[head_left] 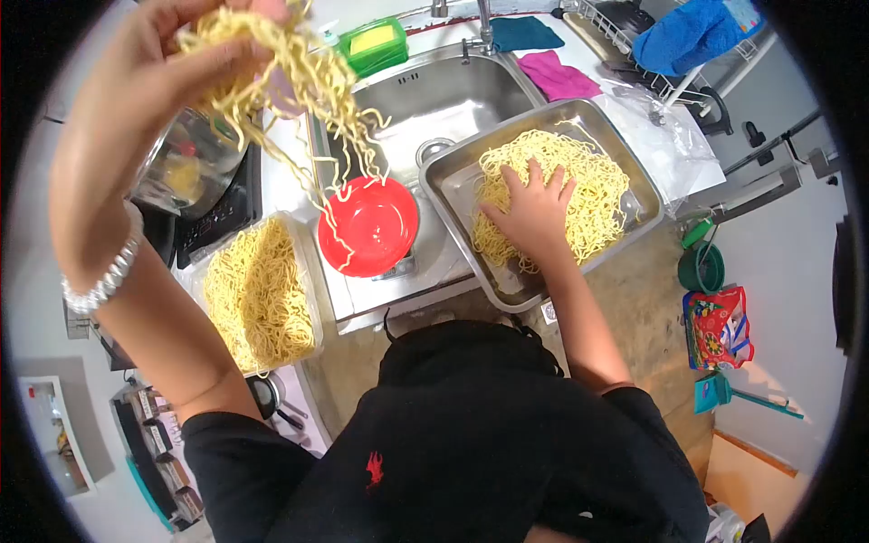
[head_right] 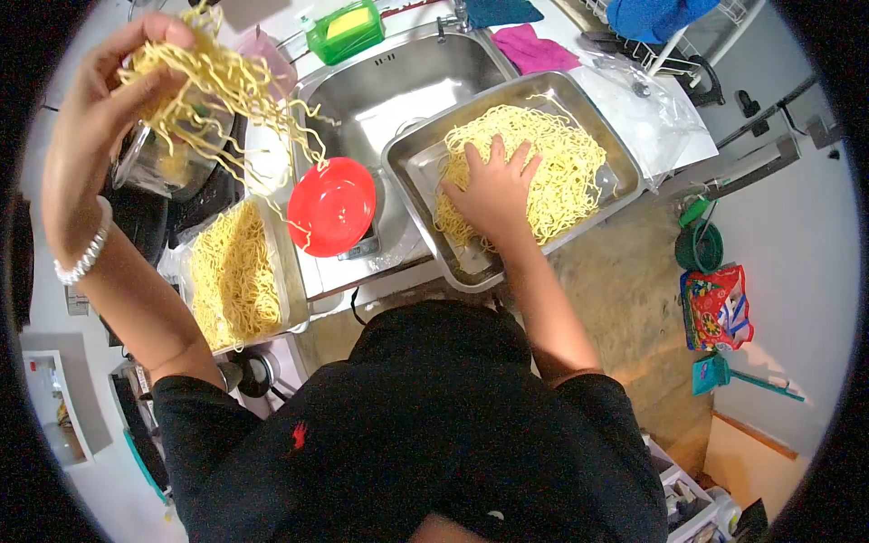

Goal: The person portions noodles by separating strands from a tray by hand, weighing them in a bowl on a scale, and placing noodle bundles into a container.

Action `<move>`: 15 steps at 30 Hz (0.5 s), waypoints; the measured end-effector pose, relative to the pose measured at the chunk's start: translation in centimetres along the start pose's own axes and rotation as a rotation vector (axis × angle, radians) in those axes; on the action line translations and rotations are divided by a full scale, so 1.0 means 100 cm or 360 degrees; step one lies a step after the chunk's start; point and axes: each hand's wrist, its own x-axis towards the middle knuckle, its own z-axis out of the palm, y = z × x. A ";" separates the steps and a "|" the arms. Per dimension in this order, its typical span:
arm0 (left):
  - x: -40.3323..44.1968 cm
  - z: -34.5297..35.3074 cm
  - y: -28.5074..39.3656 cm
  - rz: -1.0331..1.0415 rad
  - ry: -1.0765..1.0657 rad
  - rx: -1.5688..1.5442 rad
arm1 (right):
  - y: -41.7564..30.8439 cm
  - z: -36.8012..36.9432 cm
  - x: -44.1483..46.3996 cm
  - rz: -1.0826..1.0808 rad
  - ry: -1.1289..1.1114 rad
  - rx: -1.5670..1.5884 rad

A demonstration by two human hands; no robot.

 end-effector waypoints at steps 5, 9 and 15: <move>-0.026 0.049 -0.039 -0.0355 0.0082 -0.0117 | -0.001 0.002 -0.001 0.0017 0.0031 -0.0013; -0.045 0.106 -0.095 -0.0395 0.0105 0.0152 | -0.001 0.001 -0.001 0.0037 -0.0027 -0.0060; -0.071 0.164 -0.125 -0.0380 0.0089 0.0082 | -0.004 -0.002 0.002 0.0087 -0.0193 -0.0193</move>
